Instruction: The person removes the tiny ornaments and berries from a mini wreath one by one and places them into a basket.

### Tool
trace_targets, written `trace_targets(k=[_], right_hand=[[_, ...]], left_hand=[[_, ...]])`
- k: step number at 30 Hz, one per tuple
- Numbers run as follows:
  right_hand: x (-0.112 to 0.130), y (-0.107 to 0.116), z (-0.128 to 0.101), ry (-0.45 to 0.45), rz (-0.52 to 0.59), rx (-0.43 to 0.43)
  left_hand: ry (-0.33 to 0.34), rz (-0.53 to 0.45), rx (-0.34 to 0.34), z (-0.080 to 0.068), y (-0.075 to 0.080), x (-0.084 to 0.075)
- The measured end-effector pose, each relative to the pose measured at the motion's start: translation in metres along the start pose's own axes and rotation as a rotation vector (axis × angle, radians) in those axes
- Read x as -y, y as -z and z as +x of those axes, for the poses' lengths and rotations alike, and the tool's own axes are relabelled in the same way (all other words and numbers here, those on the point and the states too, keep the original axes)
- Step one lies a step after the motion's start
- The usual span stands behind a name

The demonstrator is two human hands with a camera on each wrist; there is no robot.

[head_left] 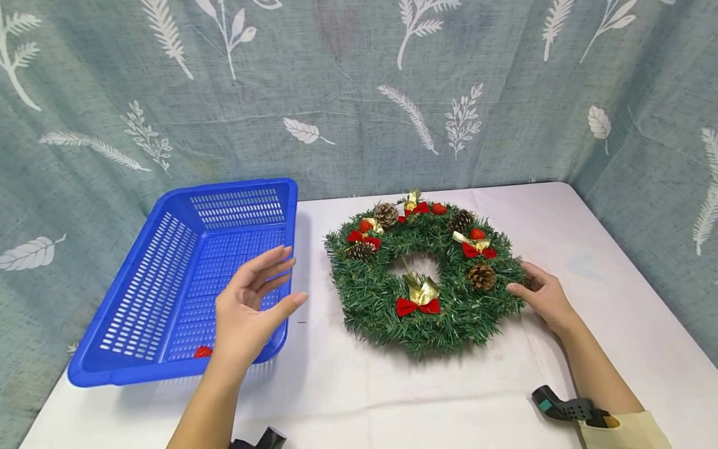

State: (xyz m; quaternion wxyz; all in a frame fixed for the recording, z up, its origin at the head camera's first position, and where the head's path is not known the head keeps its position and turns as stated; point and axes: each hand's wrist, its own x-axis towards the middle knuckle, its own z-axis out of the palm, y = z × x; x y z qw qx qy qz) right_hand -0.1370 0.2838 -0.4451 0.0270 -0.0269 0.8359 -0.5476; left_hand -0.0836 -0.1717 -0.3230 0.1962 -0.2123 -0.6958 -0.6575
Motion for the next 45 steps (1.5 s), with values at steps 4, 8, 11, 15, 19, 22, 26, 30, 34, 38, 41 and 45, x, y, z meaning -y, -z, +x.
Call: trace_targets(k=[4,8,11,15,19,22,26,30,34,38,41,45], right_hand=[[0.000,0.000,0.000,0.002,0.004,0.004],[0.000,0.000,0.000,0.006,0.007,0.005],[-0.001,0.001,-0.001,0.004,0.006,0.005],[0.000,0.001,-0.002,0.003,0.003,0.002],[0.000,0.001,-0.002,0.012,-0.001,-0.002],[-0.001,0.000,-0.002,0.017,-0.002,-0.006],[-0.001,0.000,-0.002,0.010,-0.002,-0.001],[-0.001,0.001,-0.002,-0.002,-0.006,0.007],[0.000,0.001,-0.002,-0.001,-0.011,0.002],[-0.001,0.000,-0.001,-0.005,-0.015,0.000],[0.000,0.000,-0.001,-0.009,-0.015,0.002],[0.001,0.000,0.000,-0.002,-0.013,0.002]], left_hand=[[-0.018,0.010,0.002,0.006,-0.009,-0.001],[-0.020,0.000,0.008,0.009,-0.018,-0.003],[0.005,-0.007,0.013,0.011,-0.025,-0.004],[0.048,0.012,0.019,0.014,-0.034,-0.004],[0.068,0.028,0.028,0.015,-0.042,-0.004],[0.078,0.028,0.036,0.016,-0.048,-0.002],[0.091,0.026,0.054,0.018,-0.059,-0.001],[0.085,0.020,0.082,0.020,-0.071,-0.001],[0.064,0.010,0.104,0.025,-0.084,-0.002],[0.047,0.014,0.112,0.030,-0.094,-0.002],[0.052,0.011,0.117,0.033,-0.101,-0.003],[0.075,-0.001,0.134,0.039,-0.113,-0.003]])
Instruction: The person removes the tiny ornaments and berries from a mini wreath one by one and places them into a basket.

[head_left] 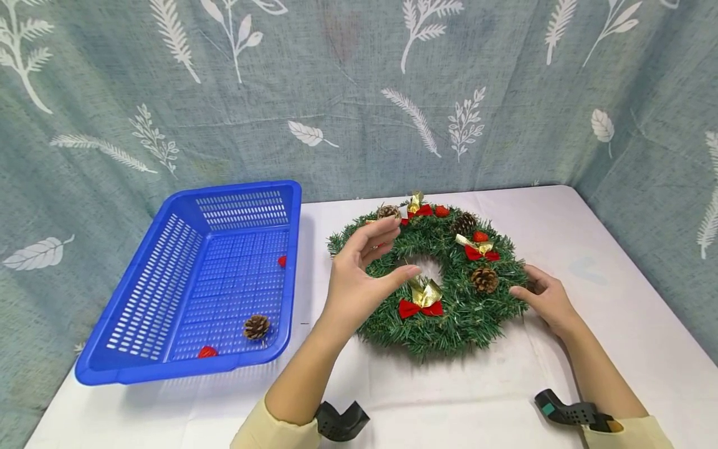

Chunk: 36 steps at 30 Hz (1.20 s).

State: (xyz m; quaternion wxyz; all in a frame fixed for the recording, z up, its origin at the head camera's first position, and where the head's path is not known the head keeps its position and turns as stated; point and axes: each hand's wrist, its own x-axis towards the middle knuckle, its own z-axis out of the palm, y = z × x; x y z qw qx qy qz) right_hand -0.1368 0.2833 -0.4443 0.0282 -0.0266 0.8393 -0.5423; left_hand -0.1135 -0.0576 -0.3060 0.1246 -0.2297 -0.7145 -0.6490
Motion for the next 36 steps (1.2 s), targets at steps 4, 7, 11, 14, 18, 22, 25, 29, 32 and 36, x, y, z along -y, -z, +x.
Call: trace_targets(k=[4,7,11,14,18,22,25,29,32,36], right_hand=[[0.000,-0.001,0.000,-0.003,0.001,-0.001],[0.001,-0.001,0.001,-0.008,0.002,0.002],[0.002,-0.001,0.000,-0.004,0.003,0.007],[0.001,-0.002,0.000,-0.001,0.004,0.012],[0.001,-0.002,-0.001,0.000,0.003,0.011],[0.000,-0.001,-0.001,0.004,0.001,0.001],[0.000,-0.001,0.000,0.012,-0.002,-0.008],[0.000,-0.002,0.001,0.023,-0.009,-0.010],[-0.001,-0.002,0.001,0.024,-0.027,-0.018],[-0.001,-0.001,0.000,0.026,-0.040,-0.035]], left_hand=[[0.019,-0.014,0.016,0.005,-0.013,0.004],[0.030,-0.018,0.028,0.007,-0.023,0.008],[0.055,-0.023,0.051,0.009,-0.037,0.012],[0.080,-0.025,0.077,0.010,-0.047,0.016],[0.086,-0.007,0.106,0.010,-0.061,0.021],[0.083,0.037,0.135,0.011,-0.075,0.027],[0.106,0.060,0.151,0.012,-0.084,0.030],[0.144,0.058,0.149,0.012,-0.094,0.036],[0.162,0.050,0.144,0.012,-0.101,0.042],[0.207,0.058,0.157,0.012,-0.112,0.048]])
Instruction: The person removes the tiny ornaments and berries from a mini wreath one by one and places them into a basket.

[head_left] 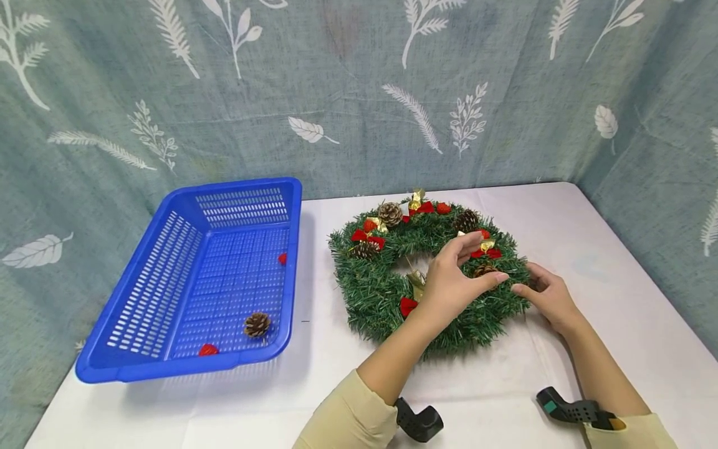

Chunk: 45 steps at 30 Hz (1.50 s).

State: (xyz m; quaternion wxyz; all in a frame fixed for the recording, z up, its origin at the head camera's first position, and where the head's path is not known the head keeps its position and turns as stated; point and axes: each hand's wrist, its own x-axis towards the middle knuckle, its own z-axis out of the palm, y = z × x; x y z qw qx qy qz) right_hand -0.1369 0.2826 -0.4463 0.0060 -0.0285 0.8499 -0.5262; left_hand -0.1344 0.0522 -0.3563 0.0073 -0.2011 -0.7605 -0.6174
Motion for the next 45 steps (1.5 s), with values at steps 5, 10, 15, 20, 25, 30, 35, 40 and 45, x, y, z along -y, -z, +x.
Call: trace_targets(k=[5,10,15,20,25,30,35,40,45], right_hand=[[0.000,0.002,-0.001,0.022,0.027,-0.005],[-0.001,0.000,-0.002,0.036,0.040,0.000],[0.001,0.000,-0.002,0.015,0.028,0.010],[0.001,0.001,0.000,-0.009,0.007,0.017],[0.001,0.001,0.002,-0.004,0.021,0.026],[0.001,0.001,-0.001,-0.008,0.041,0.036],[0.002,0.002,-0.003,-0.008,0.030,0.020],[0.003,0.001,-0.003,-0.003,0.037,0.024],[0.003,0.001,-0.002,-0.018,0.040,0.037]], left_hand=[[0.077,0.050,0.014,0.003,-0.011,0.006],[0.135,0.089,0.035,0.004,-0.015,0.013],[0.168,0.136,0.059,0.004,-0.016,0.022],[0.186,0.193,0.067,0.004,-0.017,0.029],[0.177,0.248,0.098,0.007,-0.017,0.033],[0.146,0.318,0.161,0.009,-0.017,0.036],[0.124,0.400,0.205,0.010,-0.018,0.038],[0.104,0.410,0.180,0.011,-0.018,0.040],[0.115,0.388,0.157,0.009,-0.016,0.041]])
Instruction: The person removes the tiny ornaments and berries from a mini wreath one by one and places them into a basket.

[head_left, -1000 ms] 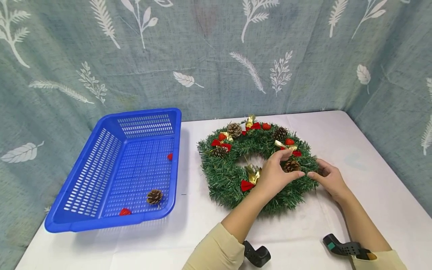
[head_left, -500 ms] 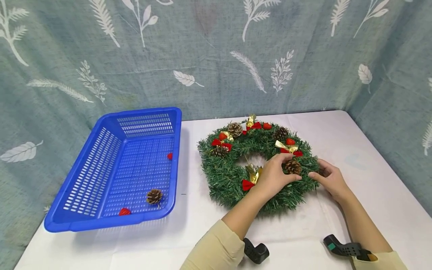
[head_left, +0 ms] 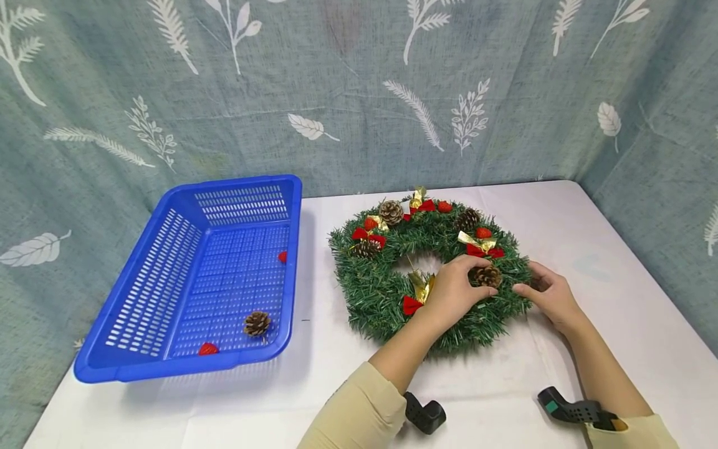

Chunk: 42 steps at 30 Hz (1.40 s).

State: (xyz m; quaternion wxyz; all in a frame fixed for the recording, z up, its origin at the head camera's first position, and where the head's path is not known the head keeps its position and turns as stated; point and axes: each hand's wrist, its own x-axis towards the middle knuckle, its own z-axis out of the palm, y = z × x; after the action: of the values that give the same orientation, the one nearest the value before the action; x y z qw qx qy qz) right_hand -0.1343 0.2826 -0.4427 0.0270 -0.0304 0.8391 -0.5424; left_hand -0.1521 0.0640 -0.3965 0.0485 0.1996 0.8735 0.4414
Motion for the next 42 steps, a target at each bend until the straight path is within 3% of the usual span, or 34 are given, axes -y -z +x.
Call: trace_targets(k=[6,15,20,26,36,42], right_hand=[[-0.001,0.000,0.003,-0.012,0.009,0.006],[-0.002,0.000,0.002,-0.014,0.006,-0.005],[-0.002,0.000,0.002,-0.009,-0.004,-0.012],[-0.004,-0.001,0.003,-0.005,-0.009,-0.015],[-0.003,0.000,0.003,-0.005,-0.014,-0.016],[-0.004,-0.001,0.003,0.005,-0.030,-0.019]], left_hand=[[0.007,-0.079,-0.048,-0.001,0.002,0.001],[-0.053,-0.233,-0.122,-0.003,0.003,-0.002],[-0.086,-0.300,-0.122,-0.004,0.006,-0.004],[-0.112,-0.353,-0.126,-0.005,0.022,-0.007],[-0.079,-0.429,-0.132,-0.011,0.046,-0.008],[-0.086,-0.421,-0.175,-0.015,0.060,-0.004]])
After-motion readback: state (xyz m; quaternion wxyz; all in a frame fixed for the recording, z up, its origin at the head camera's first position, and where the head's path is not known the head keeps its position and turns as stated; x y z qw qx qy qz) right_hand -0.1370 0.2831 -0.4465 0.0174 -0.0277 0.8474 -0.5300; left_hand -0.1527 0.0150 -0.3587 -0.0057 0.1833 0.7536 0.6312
